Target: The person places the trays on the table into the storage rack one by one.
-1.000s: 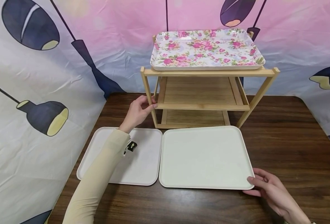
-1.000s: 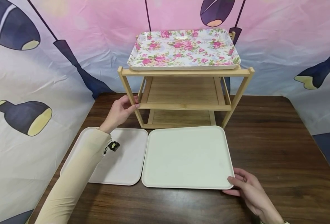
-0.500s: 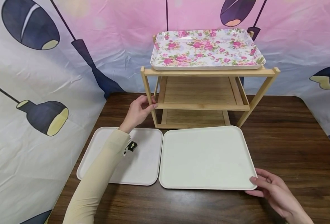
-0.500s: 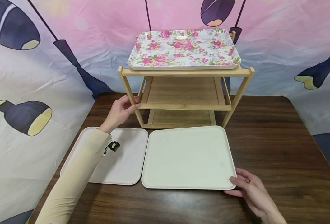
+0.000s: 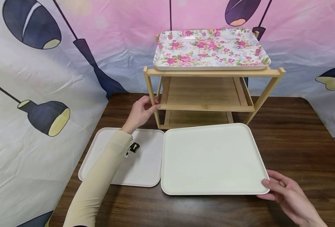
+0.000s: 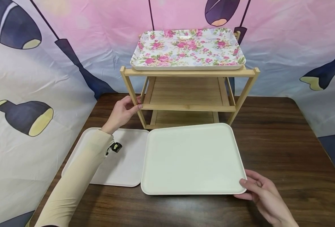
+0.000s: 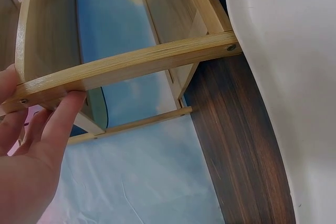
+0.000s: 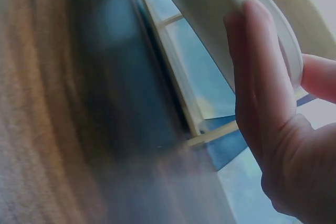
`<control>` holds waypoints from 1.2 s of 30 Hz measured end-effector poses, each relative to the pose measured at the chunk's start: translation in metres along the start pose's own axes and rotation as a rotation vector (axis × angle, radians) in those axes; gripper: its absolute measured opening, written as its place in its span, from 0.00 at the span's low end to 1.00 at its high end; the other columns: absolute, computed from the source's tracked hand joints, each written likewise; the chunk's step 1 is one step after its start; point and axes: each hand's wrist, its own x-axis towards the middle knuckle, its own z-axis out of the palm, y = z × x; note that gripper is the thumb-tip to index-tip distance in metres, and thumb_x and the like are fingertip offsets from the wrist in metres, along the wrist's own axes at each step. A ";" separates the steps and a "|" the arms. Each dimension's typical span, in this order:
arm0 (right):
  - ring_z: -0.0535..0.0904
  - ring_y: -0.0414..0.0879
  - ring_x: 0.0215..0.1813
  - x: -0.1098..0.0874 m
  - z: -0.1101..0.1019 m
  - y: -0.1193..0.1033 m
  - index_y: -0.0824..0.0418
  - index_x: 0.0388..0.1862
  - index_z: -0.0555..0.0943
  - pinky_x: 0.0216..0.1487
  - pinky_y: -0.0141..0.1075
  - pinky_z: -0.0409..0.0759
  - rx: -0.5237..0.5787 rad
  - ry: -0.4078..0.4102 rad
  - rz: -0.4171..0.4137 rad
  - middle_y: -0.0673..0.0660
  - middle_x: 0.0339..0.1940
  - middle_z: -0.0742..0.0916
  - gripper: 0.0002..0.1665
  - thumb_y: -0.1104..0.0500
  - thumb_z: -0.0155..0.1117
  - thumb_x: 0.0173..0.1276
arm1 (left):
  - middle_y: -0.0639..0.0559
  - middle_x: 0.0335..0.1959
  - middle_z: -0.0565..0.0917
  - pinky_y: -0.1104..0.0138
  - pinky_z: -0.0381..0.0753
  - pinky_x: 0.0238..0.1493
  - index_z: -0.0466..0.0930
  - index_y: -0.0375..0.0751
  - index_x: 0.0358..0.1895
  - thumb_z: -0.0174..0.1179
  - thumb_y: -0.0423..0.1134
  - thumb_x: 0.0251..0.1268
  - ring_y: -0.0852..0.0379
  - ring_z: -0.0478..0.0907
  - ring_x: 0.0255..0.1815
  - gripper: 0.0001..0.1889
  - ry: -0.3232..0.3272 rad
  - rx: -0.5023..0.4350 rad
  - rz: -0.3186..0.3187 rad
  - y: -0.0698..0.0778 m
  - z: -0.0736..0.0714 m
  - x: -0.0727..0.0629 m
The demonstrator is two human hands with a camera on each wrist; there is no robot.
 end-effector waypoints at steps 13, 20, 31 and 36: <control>0.83 0.53 0.55 -0.011 0.002 -0.026 0.63 0.65 0.72 0.50 0.47 0.82 0.079 -0.137 -0.135 0.60 0.57 0.84 0.32 0.77 0.24 0.74 | 0.42 0.55 0.80 0.55 0.78 0.57 0.82 0.35 0.43 0.64 0.38 0.63 0.47 0.77 0.58 0.10 0.004 0.033 0.020 0.001 0.000 0.001; 0.83 0.54 0.56 -0.004 0.014 -0.040 0.67 0.66 0.70 0.50 0.46 0.82 0.129 -0.170 -0.188 0.63 0.58 0.83 0.33 0.77 0.21 0.74 | 0.42 0.55 0.80 0.54 0.76 0.60 0.82 0.36 0.43 0.64 0.39 0.63 0.47 0.75 0.61 0.10 -0.001 0.034 0.006 0.000 0.000 0.000; 0.82 0.51 0.56 0.020 0.032 -0.057 0.66 0.65 0.72 0.50 0.42 0.83 0.218 -0.116 -0.182 0.60 0.58 0.82 0.30 0.73 0.23 0.77 | 0.42 0.55 0.79 0.56 0.77 0.59 0.82 0.35 0.48 0.61 0.36 0.66 0.46 0.78 0.57 0.11 -0.025 0.014 -0.043 0.002 -0.001 -0.004; 0.83 0.49 0.56 0.030 0.036 -0.067 0.65 0.64 0.74 0.50 0.41 0.83 0.218 -0.044 -0.181 0.58 0.57 0.82 0.27 0.71 0.28 0.78 | 0.40 0.54 0.79 0.54 0.78 0.58 0.80 0.33 0.52 0.59 0.34 0.67 0.45 0.78 0.56 0.13 -0.028 0.010 -0.031 0.002 -0.002 -0.003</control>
